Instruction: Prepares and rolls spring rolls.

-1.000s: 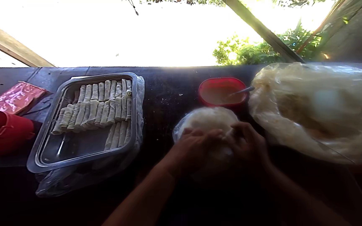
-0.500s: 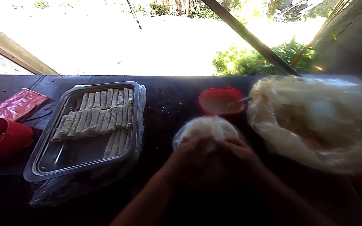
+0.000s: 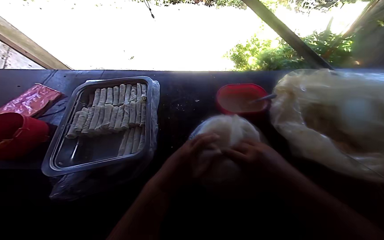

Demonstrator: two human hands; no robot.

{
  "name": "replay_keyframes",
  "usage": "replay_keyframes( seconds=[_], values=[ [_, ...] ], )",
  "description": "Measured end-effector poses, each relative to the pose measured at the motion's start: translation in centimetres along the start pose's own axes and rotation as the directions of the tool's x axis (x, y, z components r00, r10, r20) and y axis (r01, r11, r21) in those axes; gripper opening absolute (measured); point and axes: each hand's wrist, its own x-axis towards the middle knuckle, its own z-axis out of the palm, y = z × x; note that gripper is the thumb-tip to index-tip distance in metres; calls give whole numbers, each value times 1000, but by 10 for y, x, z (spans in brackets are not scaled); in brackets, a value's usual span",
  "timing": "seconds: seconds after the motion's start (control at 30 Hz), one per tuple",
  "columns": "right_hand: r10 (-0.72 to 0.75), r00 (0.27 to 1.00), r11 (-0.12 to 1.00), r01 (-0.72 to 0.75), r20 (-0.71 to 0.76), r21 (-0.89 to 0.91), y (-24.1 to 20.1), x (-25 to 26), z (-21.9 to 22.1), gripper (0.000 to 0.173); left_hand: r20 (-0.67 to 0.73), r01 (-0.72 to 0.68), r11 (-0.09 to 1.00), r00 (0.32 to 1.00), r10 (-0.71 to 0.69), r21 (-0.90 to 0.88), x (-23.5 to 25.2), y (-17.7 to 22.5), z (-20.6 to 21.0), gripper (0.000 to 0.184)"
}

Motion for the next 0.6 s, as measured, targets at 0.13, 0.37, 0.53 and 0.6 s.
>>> replay_keyframes(
  seconds=[0.13,0.37,0.53,0.6],
  values=[
    [-10,999,998,13,50,-63,-6,6,-3,44,-23,-12,997,1000,14,77,-11,-4,-9,43],
    [-4,993,992,19,119,-122,-10,12,-2,53,-121,-167,945,971,208,283,-10,1,-6,20],
    [-18,997,994,26,71,-104,-8,8,1,40,-157,-212,891,943,295,402,-1,13,11,25],
    [-28,999,996,32,44,-88,-5,6,3,31,-181,-208,887,936,304,411,1,15,23,25]
  ],
)
